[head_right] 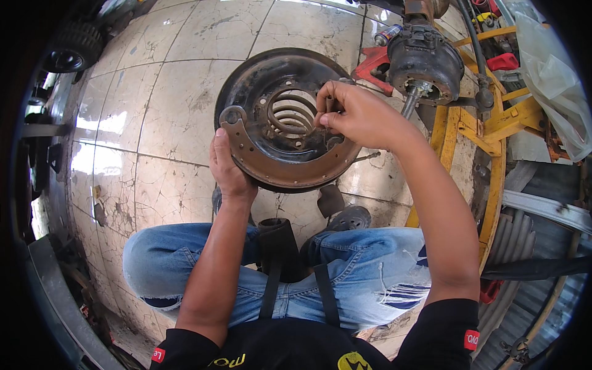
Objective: The person assembles brake shoes and springs onto a brake drum while sitting on the floor. They fit the shoes into the drum, attach the return spring, and adjust the components by hand.
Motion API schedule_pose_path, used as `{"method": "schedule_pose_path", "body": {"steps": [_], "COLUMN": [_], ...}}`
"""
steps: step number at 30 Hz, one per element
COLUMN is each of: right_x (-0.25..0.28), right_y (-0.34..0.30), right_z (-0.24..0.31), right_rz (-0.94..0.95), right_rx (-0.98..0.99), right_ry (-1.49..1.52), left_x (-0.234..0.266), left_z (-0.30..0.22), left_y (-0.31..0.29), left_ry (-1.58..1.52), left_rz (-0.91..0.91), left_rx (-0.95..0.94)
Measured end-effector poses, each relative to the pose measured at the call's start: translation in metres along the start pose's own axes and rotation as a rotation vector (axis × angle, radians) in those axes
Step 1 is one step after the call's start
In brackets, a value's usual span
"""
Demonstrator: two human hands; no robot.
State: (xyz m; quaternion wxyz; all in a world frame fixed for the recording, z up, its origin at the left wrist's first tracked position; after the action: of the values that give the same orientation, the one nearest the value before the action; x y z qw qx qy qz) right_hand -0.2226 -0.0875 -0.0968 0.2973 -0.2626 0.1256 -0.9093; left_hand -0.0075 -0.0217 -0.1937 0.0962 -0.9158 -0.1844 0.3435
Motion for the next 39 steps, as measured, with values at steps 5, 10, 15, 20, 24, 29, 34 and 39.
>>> {"method": "schedule_pose_path", "body": {"steps": [5,10,15,20,24,29,34,39], "right_x": [0.002,0.001,-0.004,-0.017,-0.027,-0.053,-0.066,-0.078], "right_y": [-0.001,0.0,0.005,0.01,0.008,-0.004,-0.005,-0.004], "right_z": [0.0,0.008,0.014,0.011,0.03,0.045,0.05,0.044], "right_rz": [-0.058,-0.051,0.012,-0.029,-0.057,-0.151,-0.143,-0.106], "right_rx": [0.03,0.021,0.037,0.133,0.349,0.5,0.505,0.54], "right_ry": [0.095,0.071,-0.047,0.074,-0.058,-0.225,-0.423,-0.539], "left_x": [0.0,0.001,0.001,-0.004,-0.004,-0.001,0.0,0.0], "left_z": [0.0,0.001,0.001,-0.001,-0.001,-0.004,-0.005,-0.004], "left_y": [0.001,0.001,0.001,-0.001,0.0,0.001,0.0,-0.001], "left_ry": [0.002,-0.01,-0.002,-0.025,-0.024,-0.008,0.005,-0.02], "left_rz": [-0.008,-0.002,0.0,-0.008,0.005,-0.026,-0.038,-0.047], "left_rx": [-0.006,0.0,-0.007,0.006,-0.001,-0.022,-0.018,-0.006]}}
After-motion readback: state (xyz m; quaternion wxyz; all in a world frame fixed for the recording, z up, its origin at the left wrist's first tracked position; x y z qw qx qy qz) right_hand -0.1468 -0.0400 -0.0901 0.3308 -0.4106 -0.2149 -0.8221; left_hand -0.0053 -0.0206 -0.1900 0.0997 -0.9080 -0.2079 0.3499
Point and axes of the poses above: each hand's wrist, its own y-axis towards the middle knuckle, its own x-axis out of the back of the hand, z = x × y, the point moved 8 cm from there along y, towards the middle knuckle, and after that the axes turned 4 degrees about x, right-handed, at the moved point
